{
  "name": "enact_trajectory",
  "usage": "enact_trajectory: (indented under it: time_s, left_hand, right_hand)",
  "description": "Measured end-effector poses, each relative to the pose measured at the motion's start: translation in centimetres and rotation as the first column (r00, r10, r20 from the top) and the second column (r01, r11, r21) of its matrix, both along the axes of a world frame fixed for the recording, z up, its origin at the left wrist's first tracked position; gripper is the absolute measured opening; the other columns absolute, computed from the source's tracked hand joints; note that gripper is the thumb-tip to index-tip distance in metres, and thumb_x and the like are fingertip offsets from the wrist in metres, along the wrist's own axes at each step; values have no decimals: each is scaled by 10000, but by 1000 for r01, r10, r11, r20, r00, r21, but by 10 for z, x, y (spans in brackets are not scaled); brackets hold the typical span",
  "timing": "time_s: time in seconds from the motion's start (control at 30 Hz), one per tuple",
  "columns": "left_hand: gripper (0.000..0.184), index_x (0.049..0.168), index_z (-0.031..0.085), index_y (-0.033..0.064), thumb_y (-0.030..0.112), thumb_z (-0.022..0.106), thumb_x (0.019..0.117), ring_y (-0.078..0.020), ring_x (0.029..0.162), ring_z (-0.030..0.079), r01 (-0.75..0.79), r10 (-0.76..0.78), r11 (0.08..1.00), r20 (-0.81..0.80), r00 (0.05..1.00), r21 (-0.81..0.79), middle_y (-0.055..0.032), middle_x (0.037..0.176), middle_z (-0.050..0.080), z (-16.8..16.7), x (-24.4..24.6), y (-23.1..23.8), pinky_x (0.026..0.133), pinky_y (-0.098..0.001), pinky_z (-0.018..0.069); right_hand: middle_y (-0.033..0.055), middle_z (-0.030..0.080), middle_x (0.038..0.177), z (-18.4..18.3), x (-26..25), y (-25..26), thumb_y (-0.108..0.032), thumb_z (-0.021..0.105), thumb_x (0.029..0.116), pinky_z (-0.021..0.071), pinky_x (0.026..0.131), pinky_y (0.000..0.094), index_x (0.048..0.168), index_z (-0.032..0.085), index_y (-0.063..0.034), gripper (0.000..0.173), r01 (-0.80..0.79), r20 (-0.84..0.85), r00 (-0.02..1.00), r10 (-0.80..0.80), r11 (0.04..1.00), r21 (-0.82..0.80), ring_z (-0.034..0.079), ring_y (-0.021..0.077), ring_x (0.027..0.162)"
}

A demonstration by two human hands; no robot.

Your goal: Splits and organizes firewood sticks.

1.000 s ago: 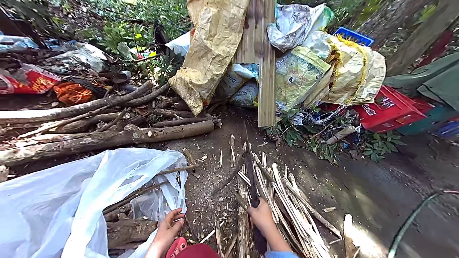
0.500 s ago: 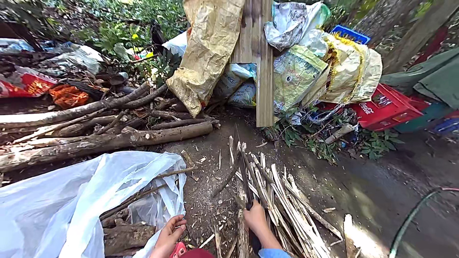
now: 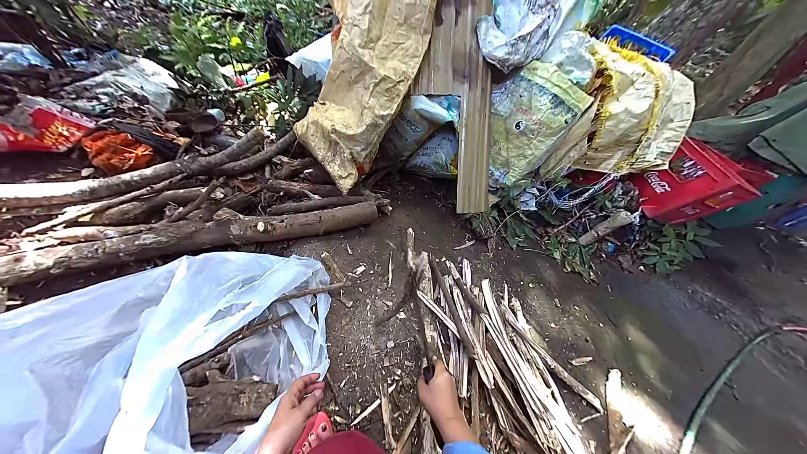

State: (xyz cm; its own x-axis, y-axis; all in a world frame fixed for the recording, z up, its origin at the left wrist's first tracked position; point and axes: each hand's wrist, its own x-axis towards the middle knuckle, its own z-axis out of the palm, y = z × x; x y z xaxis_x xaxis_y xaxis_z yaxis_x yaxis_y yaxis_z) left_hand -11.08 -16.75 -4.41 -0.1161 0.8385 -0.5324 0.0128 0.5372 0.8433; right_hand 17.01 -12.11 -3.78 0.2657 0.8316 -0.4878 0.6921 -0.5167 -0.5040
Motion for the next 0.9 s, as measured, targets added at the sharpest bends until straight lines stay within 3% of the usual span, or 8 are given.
enact_trajectory:
  time_s: [0.1, 0.2, 0.37, 0.43, 0.5, 0.6, 0.77, 0.9]
  left_hand:
    - [373, 1391, 489, -63, -7, 522, 1023, -259, 1116, 657, 38, -38, 999, 10, 999, 13, -229, 1314, 610, 7, 4, -2, 929, -401, 548]
    - [365, 1377, 495, -66, -14, 525, 1017, -250, 1093, 652, 17, -17, 1000, -3, 1000, 26, -225, 1295, 614, 8, 1, -2, 912, -398, 541]
    - [353, 1371, 501, -67, -18, 519, 1022, -234, 1076, 656, -32, 32, 999, -16, 999, -7, -219, 1284, 620, -4, -7, -4, 904, -381, 541]
    - [349, 1370, 502, -63, -15, 516, 1025, -235, 1081, 657, -39, 39, 999, -13, 999, -17, -219, 1283, 622, -10, -8, 0, 905, -381, 543]
    - [349, 1371, 504, -61, -11, 526, 1026, -238, 1088, 656, -41, 41, 999, -7, 999, -27, -217, 1279, 626, -11, -5, 3, 909, -381, 541]
    - [353, 1369, 505, -66, -9, 538, 1022, -245, 1092, 656, -13, 13, 1000, 6, 1000, -22, -219, 1278, 628, -4, 1, 5, 914, -388, 546]
    - [360, 1373, 502, -62, -11, 527, 1017, -246, 1095, 651, -5, 5, 1000, -9, 1000, 0, -218, 1289, 622, 5, -1, 3, 915, -389, 536]
    - [354, 1371, 508, -53, -7, 523, 1020, -223, 1072, 661, -42, 42, 999, -15, 999, -2, -204, 1276, 630, -4, -13, 1, 898, -377, 546]
  right_hand:
    - [255, 697, 1103, 13, 9, 15, -106, 693, 909, 531, 922, 572, 1351, 568, 35, 481, 26, -50, 998, -25, 999, 29, 688, 398, 1042]
    - [209, 681, 935, 45, 21, 22, -85, 711, 885, 546, 783, 532, 1244, 617, 39, 391, 95, -161, 985, -65, 978, 186, 677, 338, 829]
    - [169, 639, 797, 84, 9, 8, -83, 721, 874, 526, 667, 479, 1176, 616, 105, 371, 226, -223, 969, -109, 763, 606, 615, 259, 678]
    - [223, 665, 850, 59, -5, 1, -73, 712, 891, 552, 731, 518, 1202, 601, 137, 391, 211, -208, 972, -110, 796, 567, 656, 316, 742]
    - [272, 702, 1000, 12, -14, -5, -102, 699, 916, 552, 877, 561, 1269, 601, 99, 418, 92, -104, 992, -66, 960, 266, 704, 393, 933]
    - [262, 698, 1136, -29, -22, 1, -129, 700, 915, 525, 959, 565, 1362, 573, 29, 490, -4, -79, 997, -1, 998, -63, 687, 395, 1083]
    - [208, 684, 956, 14, -5, 26, -102, 723, 865, 556, 782, 538, 1242, 614, 25, 413, 7, -207, 978, 5, 998, 59, 686, 336, 830]
    - [142, 643, 797, 59, 3, 14, -84, 728, 871, 559, 628, 427, 1201, 608, 60, 379, 159, -360, 933, -32, 931, 330, 627, 225, 614]
